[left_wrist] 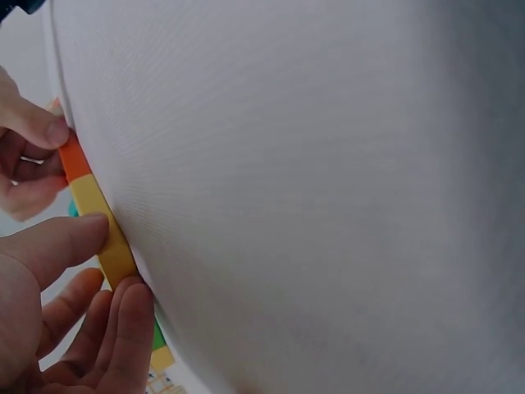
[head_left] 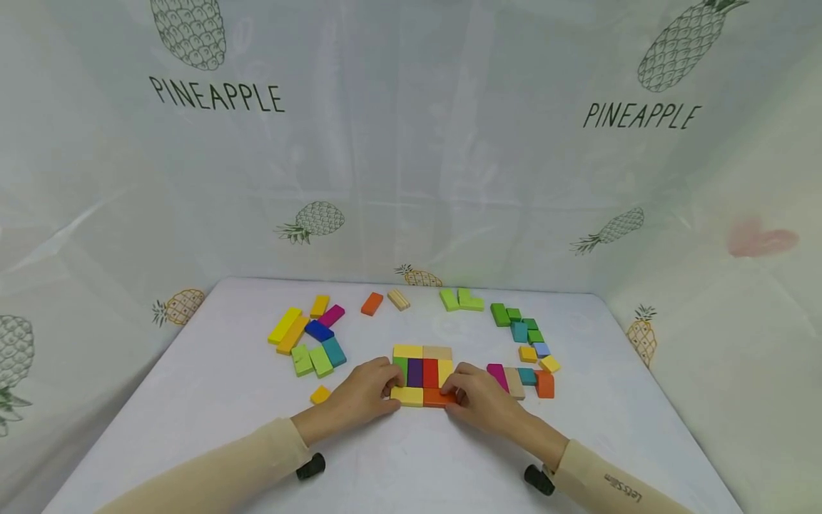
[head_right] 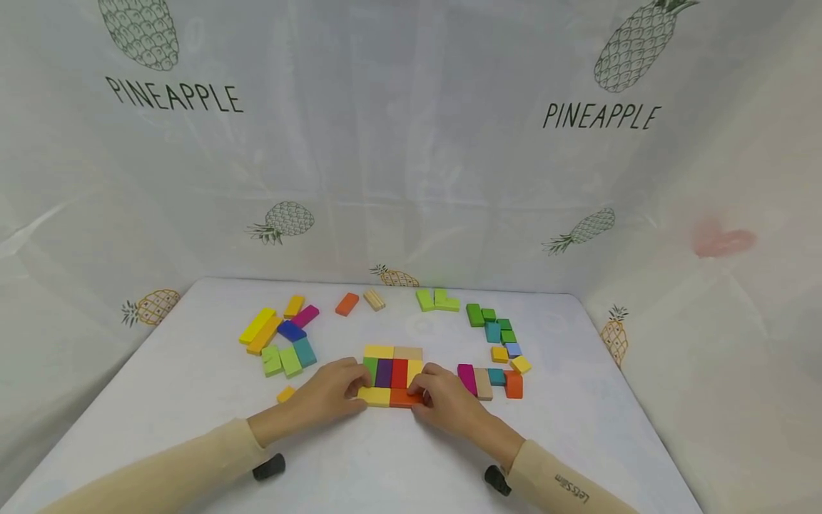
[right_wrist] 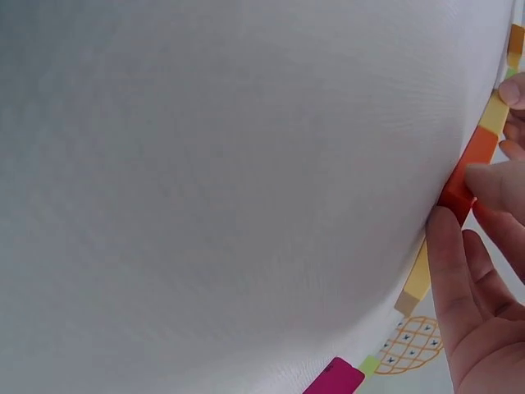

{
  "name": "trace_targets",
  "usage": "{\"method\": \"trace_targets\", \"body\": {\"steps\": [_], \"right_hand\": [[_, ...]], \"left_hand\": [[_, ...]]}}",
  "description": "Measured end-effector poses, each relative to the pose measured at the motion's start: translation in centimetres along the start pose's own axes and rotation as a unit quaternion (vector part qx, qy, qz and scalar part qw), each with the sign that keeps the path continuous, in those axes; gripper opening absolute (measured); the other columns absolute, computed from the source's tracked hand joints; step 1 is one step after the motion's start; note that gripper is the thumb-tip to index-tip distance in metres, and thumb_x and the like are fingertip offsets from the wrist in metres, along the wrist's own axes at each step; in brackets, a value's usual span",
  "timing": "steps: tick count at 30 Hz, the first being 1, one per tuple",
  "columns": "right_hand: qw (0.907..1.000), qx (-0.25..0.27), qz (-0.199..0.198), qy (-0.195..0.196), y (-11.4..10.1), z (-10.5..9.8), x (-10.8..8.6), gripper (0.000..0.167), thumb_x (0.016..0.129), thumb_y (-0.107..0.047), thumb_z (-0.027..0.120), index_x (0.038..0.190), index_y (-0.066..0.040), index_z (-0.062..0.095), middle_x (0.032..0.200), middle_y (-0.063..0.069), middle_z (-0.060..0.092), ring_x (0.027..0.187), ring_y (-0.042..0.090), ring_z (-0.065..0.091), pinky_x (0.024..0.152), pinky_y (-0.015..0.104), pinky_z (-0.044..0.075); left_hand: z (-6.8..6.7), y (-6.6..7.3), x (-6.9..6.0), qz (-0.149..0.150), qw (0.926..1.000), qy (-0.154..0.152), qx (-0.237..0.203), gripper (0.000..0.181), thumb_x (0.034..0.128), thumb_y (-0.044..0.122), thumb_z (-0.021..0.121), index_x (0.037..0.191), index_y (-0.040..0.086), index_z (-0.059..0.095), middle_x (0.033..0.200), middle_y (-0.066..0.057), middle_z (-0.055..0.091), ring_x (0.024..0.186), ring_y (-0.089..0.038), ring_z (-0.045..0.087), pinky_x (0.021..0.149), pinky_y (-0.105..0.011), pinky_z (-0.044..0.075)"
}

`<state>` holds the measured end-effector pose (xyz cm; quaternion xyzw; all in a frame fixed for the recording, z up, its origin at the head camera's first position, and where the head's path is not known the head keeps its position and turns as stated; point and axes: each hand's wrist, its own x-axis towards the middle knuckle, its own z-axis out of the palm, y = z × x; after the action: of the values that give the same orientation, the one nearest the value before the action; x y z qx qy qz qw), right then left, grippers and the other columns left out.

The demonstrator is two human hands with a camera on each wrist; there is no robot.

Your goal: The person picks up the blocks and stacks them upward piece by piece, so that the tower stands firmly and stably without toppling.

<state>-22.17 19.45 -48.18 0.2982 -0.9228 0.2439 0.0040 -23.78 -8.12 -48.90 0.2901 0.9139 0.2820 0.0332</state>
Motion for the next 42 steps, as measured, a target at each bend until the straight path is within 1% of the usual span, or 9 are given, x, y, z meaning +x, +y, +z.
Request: {"method": "trace_targets", "body": {"steps": [4,6,8,13,18,24,30,36,42], "right_hand": [[0.9999,0.006,0.002,-0.011,0.1,-0.9,-0.4,0.029,0.088,-0.010,0.088,0.115,-0.012,0.078,0.103,-0.002,0.067,0.088,0.012,0.062,0.077,0.021,0.058],[0.9999,0.005,0.011,-0.009,0.6,-1.8,-0.8,0.032,0.089,-0.010,0.087,0.119,-0.012,0.077,0.106,0.000,0.068,0.093,0.016,0.064,0.080,0.026,0.060],[0.9995,-0.003,0.030,0.004,1.4,-2.8,-1.3,0.035,0.088,-0.011,0.088,0.121,-0.014,0.076,0.109,0.001,0.069,0.101,0.019,0.065,0.083,0.031,0.063],[0.9947,-0.064,0.068,0.042,4.0,-4.8,-2.4,0.043,0.084,-0.018,0.091,0.125,-0.016,0.075,0.116,0.002,0.071,0.114,0.024,0.059,0.087,0.042,0.063],[0.9940,-0.080,0.054,0.050,6.5,-6.0,-3.7,0.055,0.084,-0.021,0.093,0.133,-0.010,0.071,0.128,0.006,0.069,0.124,0.032,0.058,0.099,0.057,0.057],[0.9945,-0.070,0.056,0.053,8.2,-6.4,-4.3,0.060,0.083,-0.025,0.093,0.137,-0.010,0.069,0.136,0.009,0.066,0.128,0.035,0.057,0.102,0.067,0.050],[0.9944,-0.097,0.031,0.027,8.5,-5.7,-4.0,0.066,0.081,-0.034,0.094,0.137,-0.009,0.070,0.136,0.009,0.068,0.127,0.036,0.056,0.101,0.068,0.048],[0.9920,-0.120,0.036,0.011,8.4,-5.2,-3.5,0.056,0.083,-0.030,0.092,0.132,-0.011,0.072,0.131,0.007,0.070,0.124,0.034,0.057,0.099,0.064,0.053],[0.9923,-0.119,0.031,0.018,8.5,-5.1,-3.5,0.052,0.082,-0.028,0.092,0.128,-0.012,0.074,0.128,0.006,0.070,0.122,0.033,0.057,0.097,0.061,0.054]], "left_hand": [[0.0,-0.1,-0.1,0.000,1.0000,-0.001,-0.010,0.024,0.0891,0.018,0.088,0.105,0.018,0.070,0.088,0.006,0.055,0.079,-0.006,0.053,0.069,-0.019,0.050],[0.1,-0.2,-0.1,-0.002,0.9999,-0.001,-0.013,0.024,0.0894,0.018,0.088,0.105,0.018,0.070,0.088,0.006,0.055,0.079,-0.006,0.053,0.070,-0.018,0.051],[0.1,-0.1,-0.1,-0.005,0.9998,-0.002,-0.018,0.024,0.0894,0.018,0.088,0.106,0.018,0.070,0.088,0.007,0.055,0.080,-0.006,0.054,0.070,-0.018,0.051],[-0.1,0.1,-0.2,-0.003,0.9998,0.000,-0.018,0.025,0.0890,0.018,0.088,0.106,0.017,0.071,0.088,0.006,0.055,0.080,-0.007,0.054,0.070,-0.018,0.052],[-0.1,0.1,-0.2,-0.003,0.9999,-0.002,-0.015,0.025,0.0893,0.017,0.088,0.107,0.017,0.071,0.088,0.006,0.054,0.079,-0.007,0.053,0.069,-0.018,0.051],[-0.1,0.0,-0.2,-0.003,0.9999,-0.001,-0.013,0.024,0.0893,0.016,0.088,0.106,0.016,0.071,0.088,0.004,0.055,0.080,-0.007,0.053,0.070,-0.019,0.050],[-0.1,0.0,-0.2,0.000,1.0000,0.002,-0.009,0.024,0.0891,0.017,0.088,0.106,0.017,0.071,0.089,0.003,0.056,0.079,-0.007,0.052,0.070,-0.019,0.050],[0.0,-0.1,-0.1,0.000,0.9999,0.003,-0.010,0.025,0.0889,0.017,0.089,0.105,0.017,0.070,0.089,0.004,0.056,0.079,-0.007,0.053,0.070,-0.019,0.050],[0.0,-0.1,-0.1,-0.004,0.9999,0.004,-0.014,0.025,0.0889,0.017,0.089,0.106,0.017,0.071,0.088,0.004,0.056,0.080,-0.007,0.053,0.070,-0.019,0.051]]}}
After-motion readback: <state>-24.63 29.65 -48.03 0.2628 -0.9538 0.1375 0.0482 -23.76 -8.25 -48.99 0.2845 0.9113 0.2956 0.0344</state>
